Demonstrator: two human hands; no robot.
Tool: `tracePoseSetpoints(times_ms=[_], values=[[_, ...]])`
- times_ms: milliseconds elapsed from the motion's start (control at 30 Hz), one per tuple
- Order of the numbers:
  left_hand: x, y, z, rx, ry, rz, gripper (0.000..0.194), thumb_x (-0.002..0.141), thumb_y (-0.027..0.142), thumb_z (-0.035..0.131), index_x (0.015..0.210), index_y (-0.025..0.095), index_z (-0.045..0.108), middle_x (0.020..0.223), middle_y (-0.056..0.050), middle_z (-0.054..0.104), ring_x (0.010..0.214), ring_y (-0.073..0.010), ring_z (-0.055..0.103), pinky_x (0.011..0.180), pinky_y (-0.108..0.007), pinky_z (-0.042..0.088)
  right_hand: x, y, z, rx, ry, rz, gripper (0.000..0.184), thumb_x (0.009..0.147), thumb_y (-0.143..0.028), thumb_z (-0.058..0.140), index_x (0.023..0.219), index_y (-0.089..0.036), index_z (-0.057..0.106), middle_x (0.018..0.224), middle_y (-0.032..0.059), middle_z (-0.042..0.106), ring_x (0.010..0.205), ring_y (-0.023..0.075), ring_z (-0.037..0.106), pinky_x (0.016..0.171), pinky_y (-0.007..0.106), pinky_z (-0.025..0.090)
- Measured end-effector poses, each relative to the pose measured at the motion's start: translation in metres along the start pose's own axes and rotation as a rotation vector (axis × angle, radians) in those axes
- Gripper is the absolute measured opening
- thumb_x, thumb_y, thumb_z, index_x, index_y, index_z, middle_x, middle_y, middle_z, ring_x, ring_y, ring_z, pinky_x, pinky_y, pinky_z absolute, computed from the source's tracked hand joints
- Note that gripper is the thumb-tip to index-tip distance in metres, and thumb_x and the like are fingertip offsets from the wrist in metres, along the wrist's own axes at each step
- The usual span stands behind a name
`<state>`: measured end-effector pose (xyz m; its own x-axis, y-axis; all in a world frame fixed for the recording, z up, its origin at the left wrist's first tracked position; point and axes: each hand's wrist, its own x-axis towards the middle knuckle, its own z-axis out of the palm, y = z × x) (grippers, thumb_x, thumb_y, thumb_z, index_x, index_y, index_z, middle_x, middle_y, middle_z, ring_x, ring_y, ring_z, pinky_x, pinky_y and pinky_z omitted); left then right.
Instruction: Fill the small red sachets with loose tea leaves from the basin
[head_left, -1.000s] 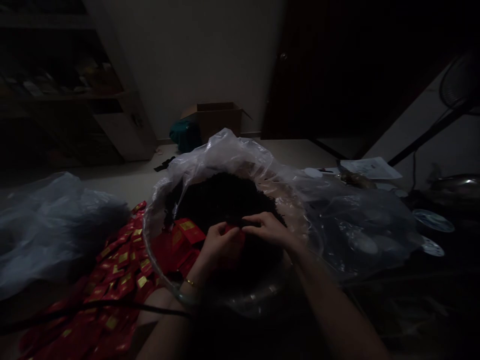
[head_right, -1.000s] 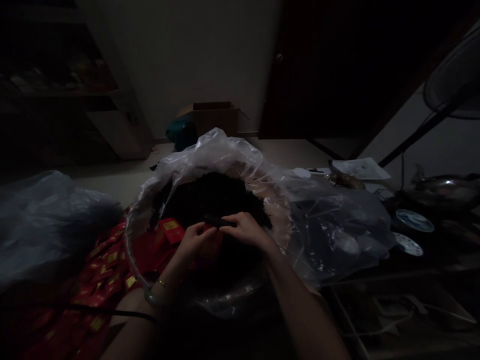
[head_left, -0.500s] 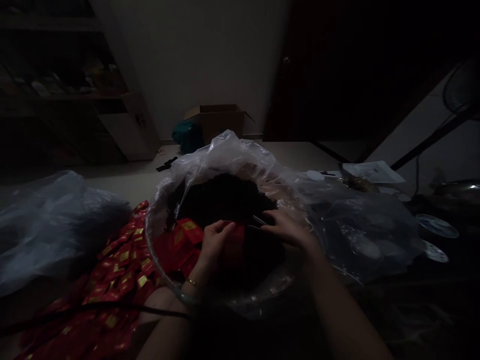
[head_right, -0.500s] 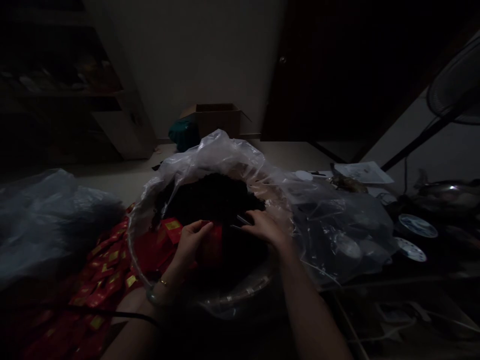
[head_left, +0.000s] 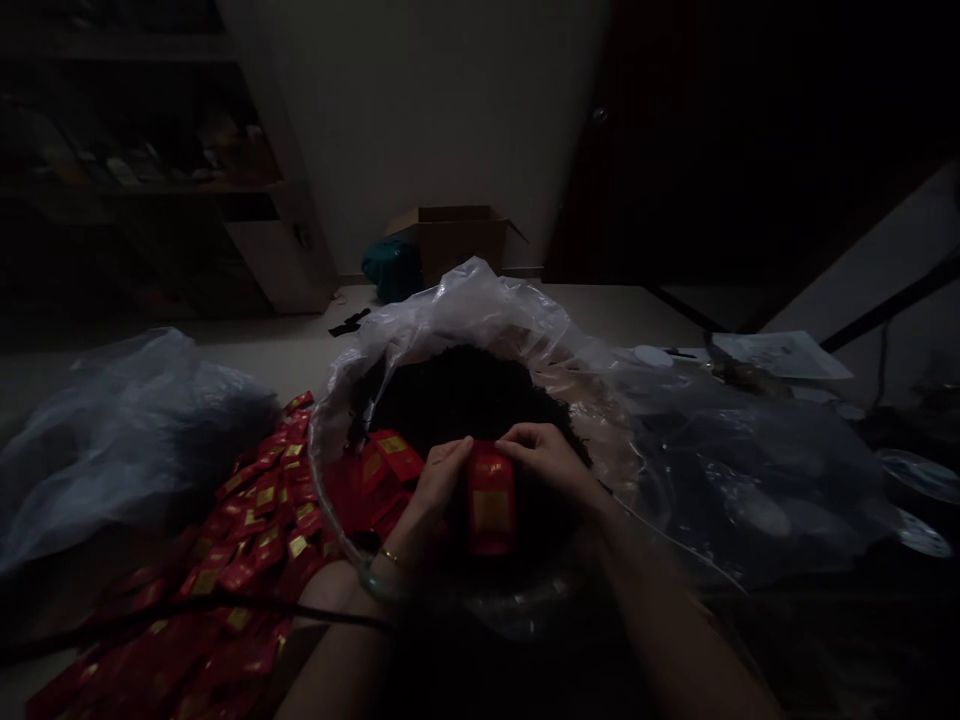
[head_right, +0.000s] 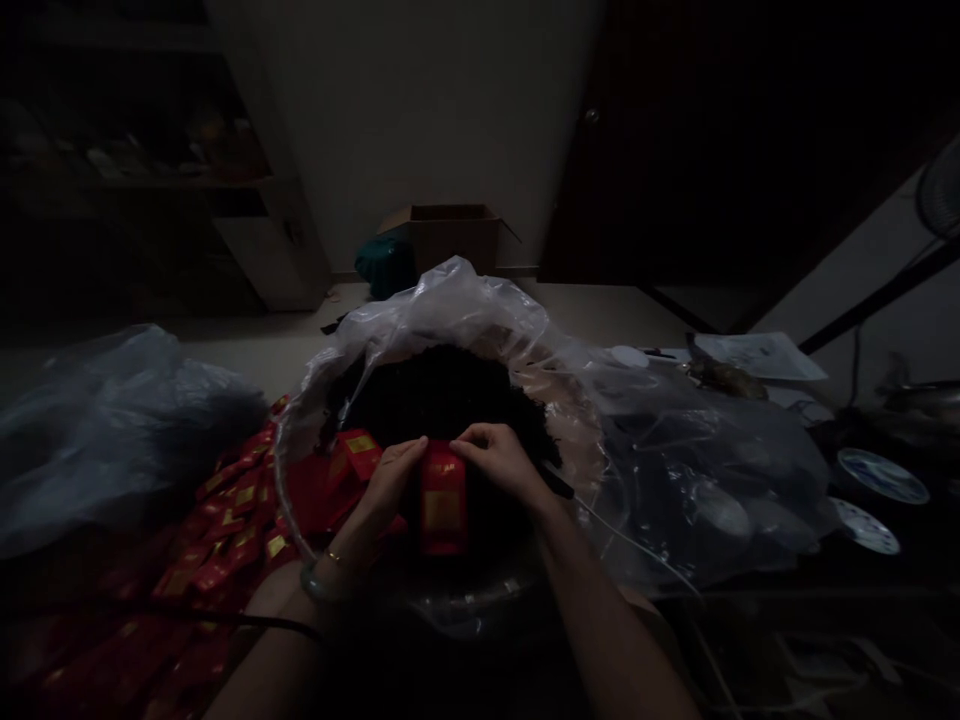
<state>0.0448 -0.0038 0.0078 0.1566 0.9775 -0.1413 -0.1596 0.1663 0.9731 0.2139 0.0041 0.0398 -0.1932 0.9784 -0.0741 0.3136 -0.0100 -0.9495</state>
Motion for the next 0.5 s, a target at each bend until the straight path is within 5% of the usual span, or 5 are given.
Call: tracePoseSetpoints(times_ms=[167, 233, 333, 400, 500], values=[[-0.006, 0.02, -0.029, 0.852, 0.279, 0.23, 0.031, 0.085, 0.024, 0.043, 0.1, 0.018, 0.069, 0.105, -0.008, 0.067, 0.101, -0.0219, 0.058, 0.092, -0.034, 0.043, -0.003, -0.001, -0.034, 0.103, 0.206, 0.082, 0.035, 0.059, -0.047, 0.072, 0.069, -0.014, 0.065, 0.053, -0.003, 0.057, 0.041, 0.0071, 0.044, 0.039, 0.019, 0.032], [-0.01, 0.026, -0.042, 1.288, 0.348, 0.109, 0.029, 0.084, 0.026, 0.049, 0.105, 0.018, 0.066, 0.116, -0.012, 0.061, 0.106, -0.0276, 0.055, 0.091, -0.04, 0.043, -0.004, -0.003, -0.036, 0.16, 0.359, 0.048, 0.039, 0.054, -0.049, 0.077, 0.067, -0.014, 0.064, 0.052, -0.003, 0.057, 0.041, 0.0077, 0.045, 0.038, 0.02, 0.035], [-0.012, 0.027, -0.052, 1.608, 0.256, -0.133, 0.038, 0.077, 0.031, 0.062, 0.11, 0.014, 0.061, 0.12, -0.018, 0.057, 0.106, -0.0325, 0.055, 0.082, -0.04, 0.047, -0.009, -0.014, -0.014, 0.369, 0.467, -0.073, 0.04, 0.056, -0.05, 0.077, 0.073, -0.016, 0.065, 0.064, -0.0002, 0.064, 0.052, 0.0119, 0.058, 0.049, 0.024, 0.049], [-0.011, 0.026, -0.053, 1.631, 0.178, -0.227, 0.036, 0.077, 0.028, 0.061, 0.109, 0.012, 0.06, 0.115, -0.019, 0.06, 0.103, -0.0304, 0.059, 0.078, -0.035, 0.047, -0.016, -0.027, 0.01, 0.561, 0.255, -0.152, 0.044, 0.062, -0.049, 0.075, 0.094, -0.02, 0.067, 0.091, 0.0039, 0.069, 0.072, 0.0164, 0.067, 0.067, 0.031, 0.055], [-0.009, 0.027, -0.054, 1.558, 0.124, -0.284, 0.023, 0.081, 0.026, 0.056, 0.098, 0.014, 0.065, 0.1, -0.016, 0.068, 0.095, -0.0262, 0.064, 0.072, -0.03, 0.046, -0.024, -0.039, 0.036, 0.701, -0.241, -0.16, 0.06, 0.07, -0.045, 0.073, 0.125, -0.032, 0.053, 0.133, 0.0077, 0.054, 0.107, 0.0224, 0.062, 0.088, 0.04, 0.052]])
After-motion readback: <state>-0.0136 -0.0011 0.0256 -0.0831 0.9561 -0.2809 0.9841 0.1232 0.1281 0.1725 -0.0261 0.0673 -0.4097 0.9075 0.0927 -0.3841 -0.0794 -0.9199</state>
